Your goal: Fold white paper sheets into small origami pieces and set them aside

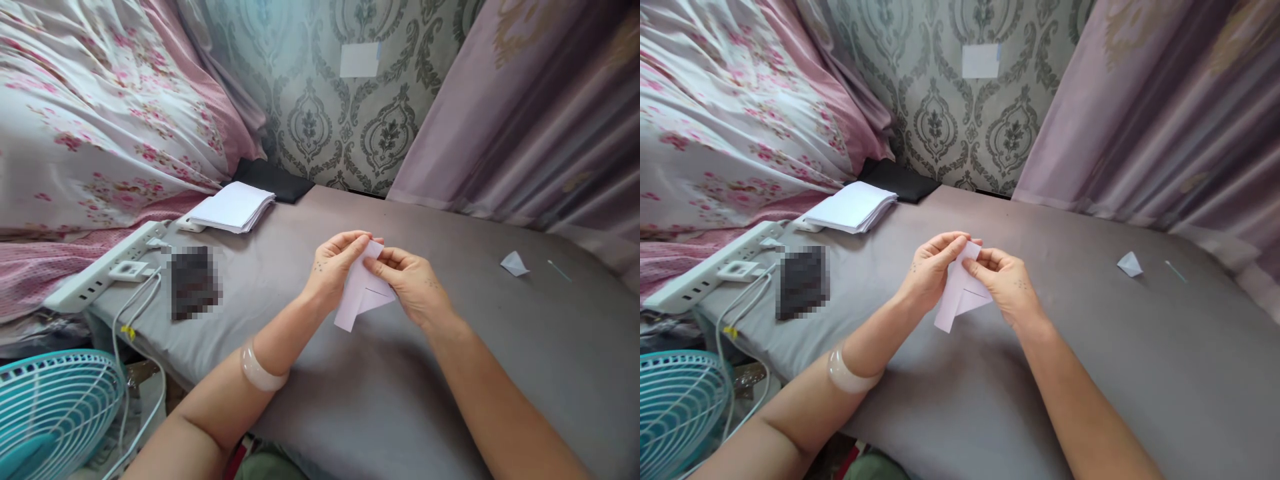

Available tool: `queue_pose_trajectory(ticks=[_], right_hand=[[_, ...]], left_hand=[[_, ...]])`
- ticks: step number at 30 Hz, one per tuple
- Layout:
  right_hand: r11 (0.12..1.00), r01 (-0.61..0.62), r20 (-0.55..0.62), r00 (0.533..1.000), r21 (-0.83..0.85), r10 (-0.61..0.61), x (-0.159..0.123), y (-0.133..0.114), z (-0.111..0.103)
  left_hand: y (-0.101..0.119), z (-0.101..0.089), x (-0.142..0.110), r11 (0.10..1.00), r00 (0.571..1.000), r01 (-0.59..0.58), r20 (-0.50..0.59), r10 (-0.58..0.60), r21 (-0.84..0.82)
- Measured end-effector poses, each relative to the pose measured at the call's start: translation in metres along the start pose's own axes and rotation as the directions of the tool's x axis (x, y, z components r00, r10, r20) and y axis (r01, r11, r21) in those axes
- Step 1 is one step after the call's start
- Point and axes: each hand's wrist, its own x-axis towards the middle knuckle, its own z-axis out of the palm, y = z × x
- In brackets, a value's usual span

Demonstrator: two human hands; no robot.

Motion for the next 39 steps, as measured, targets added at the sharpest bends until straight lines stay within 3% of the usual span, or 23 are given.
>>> queue_pose_trajectory(ticks=[6, 18, 39], right_hand=[[0.993, 0.101, -0.076, 0.991, -0.066, -0.106, 0.0, 0.002, 0.0], [0.95, 0.245, -0.054, 0.964, -0.194, -0.26, -0.005, 0.001, 0.007], [0.787, 0.416, -0.03, 0.877, -0.456, -0.48, -0.008, 0.005, 0.01]], left_hand=[[0.0, -0.002, 0.001, 0.998, 0.997, -0.021, -0.068, 0.025, 0.067], [0.002, -0.001, 0.0, 0.999, 0.989, 0.014, -0.146, -0.008, 0.043], [0.009, 0.0, -0.001, 0.994, 0.984, 0.075, -0.164, -0.061, 0.079]])
